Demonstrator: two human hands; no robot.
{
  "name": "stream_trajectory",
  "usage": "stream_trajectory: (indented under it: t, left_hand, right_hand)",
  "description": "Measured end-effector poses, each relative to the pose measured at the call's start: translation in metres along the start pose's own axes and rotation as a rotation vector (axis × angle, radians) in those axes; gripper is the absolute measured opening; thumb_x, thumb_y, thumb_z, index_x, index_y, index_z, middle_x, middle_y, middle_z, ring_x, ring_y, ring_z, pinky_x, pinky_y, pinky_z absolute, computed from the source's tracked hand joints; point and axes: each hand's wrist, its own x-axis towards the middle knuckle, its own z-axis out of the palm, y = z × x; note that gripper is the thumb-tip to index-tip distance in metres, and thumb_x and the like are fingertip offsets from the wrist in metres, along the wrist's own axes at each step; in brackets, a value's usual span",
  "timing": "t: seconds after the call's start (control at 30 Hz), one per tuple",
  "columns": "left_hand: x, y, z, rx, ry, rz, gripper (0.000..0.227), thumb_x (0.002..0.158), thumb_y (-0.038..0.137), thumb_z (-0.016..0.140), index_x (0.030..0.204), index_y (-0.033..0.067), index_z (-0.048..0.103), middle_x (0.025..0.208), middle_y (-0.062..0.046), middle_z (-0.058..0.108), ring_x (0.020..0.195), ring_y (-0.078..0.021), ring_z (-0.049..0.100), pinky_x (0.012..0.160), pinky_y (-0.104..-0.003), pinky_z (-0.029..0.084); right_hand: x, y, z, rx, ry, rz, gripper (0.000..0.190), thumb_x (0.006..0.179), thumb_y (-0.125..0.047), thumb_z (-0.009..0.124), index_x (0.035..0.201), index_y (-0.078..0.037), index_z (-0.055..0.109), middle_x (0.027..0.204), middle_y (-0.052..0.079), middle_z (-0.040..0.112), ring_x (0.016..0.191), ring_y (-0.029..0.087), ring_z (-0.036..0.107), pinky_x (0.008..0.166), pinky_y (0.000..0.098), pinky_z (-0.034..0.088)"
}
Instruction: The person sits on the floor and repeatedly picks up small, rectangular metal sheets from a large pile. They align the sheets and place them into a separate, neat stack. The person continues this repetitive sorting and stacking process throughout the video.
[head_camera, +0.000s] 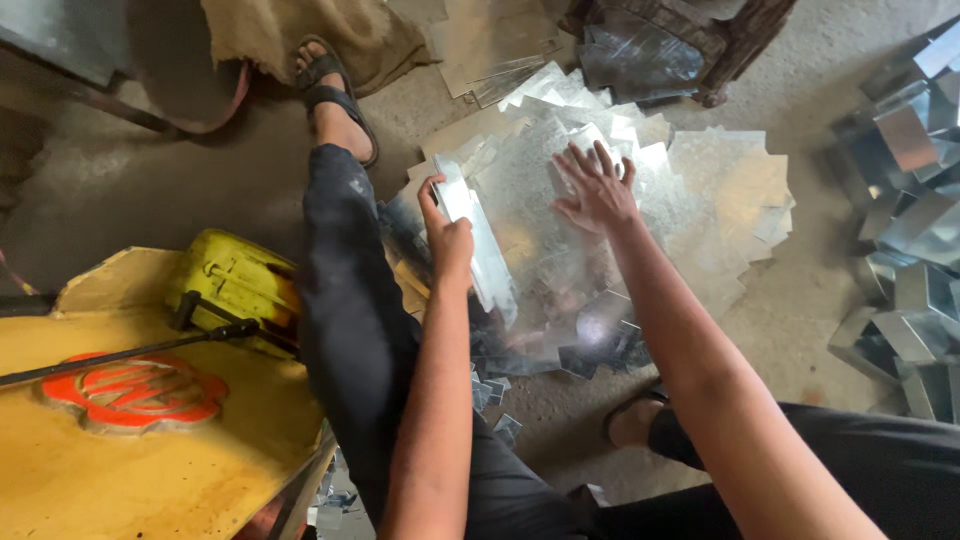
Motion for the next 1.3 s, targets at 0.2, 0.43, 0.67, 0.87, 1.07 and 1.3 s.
stream_trajectory:
  t: [0.2, 0.43, 0.67, 0.87, 1.07, 1.3]
  left_hand:
    - [-0.015, -0.005, -0.003, 0.067, 0.136, 0.053, 0.078, 0.073, -0.022, 0.034, 0.141, 0.0152, 0.039, 0.150, -0.018, 0.040, 0.142, -0.0328, 0.043, 0.117, -0.038, 0.032]
    - [-0.009, -0.013, -0.004, 0.018, 0.014, 0.118, 0.078, 0.073, -0.022, 0.034, 0.142, 0.0148, 0.042, 0.146, -0.017, 0.048, 0.138, -0.0288, 0.049, 0.114, -0.034, 0.036]
    - [-0.012, -0.012, 0.004, 0.048, 0.074, 0.048, 0.077, 0.072, -0.022, 0.036, 0.139, 0.0160, 0.043, 0.144, -0.016, 0.051, 0.133, -0.0281, 0.054, 0.111, -0.034, 0.039]
    - [-0.007, -0.006, -0.008, 0.101, 0.047, 0.090, 0.078, 0.072, -0.022, 0.036, 0.140, 0.0160, 0.043, 0.142, -0.017, 0.053, 0.135, -0.0287, 0.054, 0.112, -0.034, 0.040]
    - [0.001, -0.005, -0.008, 0.169, 0.021, 0.129, 0.076, 0.071, -0.022, 0.038, 0.137, 0.0131, 0.048, 0.145, -0.017, 0.052, 0.137, -0.0303, 0.050, 0.113, -0.035, 0.037]
    - [0.005, -0.005, 0.000, 0.200, 0.039, 0.159, 0.075, 0.071, -0.021, 0.038, 0.137, 0.0117, 0.049, 0.143, -0.018, 0.054, 0.137, -0.0311, 0.051, 0.115, -0.036, 0.035]
  right_hand:
    - [-0.020, 0.003, 0.007, -0.120, 0.059, -0.044, 0.079, 0.090, -0.066, 0.057, 0.159, -0.036, 0.030, 0.170, -0.005, 0.020, 0.155, 0.027, 0.017, 0.118, 0.0730, 0.006]
    - [-0.066, 0.001, -0.002, -0.079, 0.137, 0.119, 0.085, 0.087, -0.064, 0.065, 0.159, -0.026, 0.039, 0.166, 0.002, 0.032, 0.147, 0.030, 0.032, 0.114, 0.0730, 0.012]
    - [-0.088, 0.017, -0.019, 0.000, -0.004, 0.407, 0.085, 0.080, -0.069, 0.073, 0.144, -0.018, 0.050, 0.155, 0.020, 0.036, 0.150, 0.043, 0.019, 0.118, 0.0618, 0.013]
    - [-0.073, 0.060, 0.014, 0.633, 0.171, 0.670, 0.101, 0.070, -0.043, 0.090, 0.146, -0.001, 0.039, 0.146, 0.026, 0.046, 0.134, 0.034, 0.046, 0.112, 0.0458, 0.043]
    - [-0.101, 0.108, 0.018, 1.275, 0.115, 0.711, 0.061, 0.090, -0.024, 0.078, 0.140, 0.006, 0.059, 0.127, 0.027, 0.070, 0.099, 0.026, 0.070, 0.077, 0.0333, 0.059]
    - [-0.100, 0.067, 0.017, 1.560, 0.211, 0.481, 0.055, 0.098, -0.009, 0.062, 0.148, 0.010, 0.052, 0.117, 0.017, 0.069, 0.088, 0.022, 0.072, 0.073, 0.0337, 0.065]
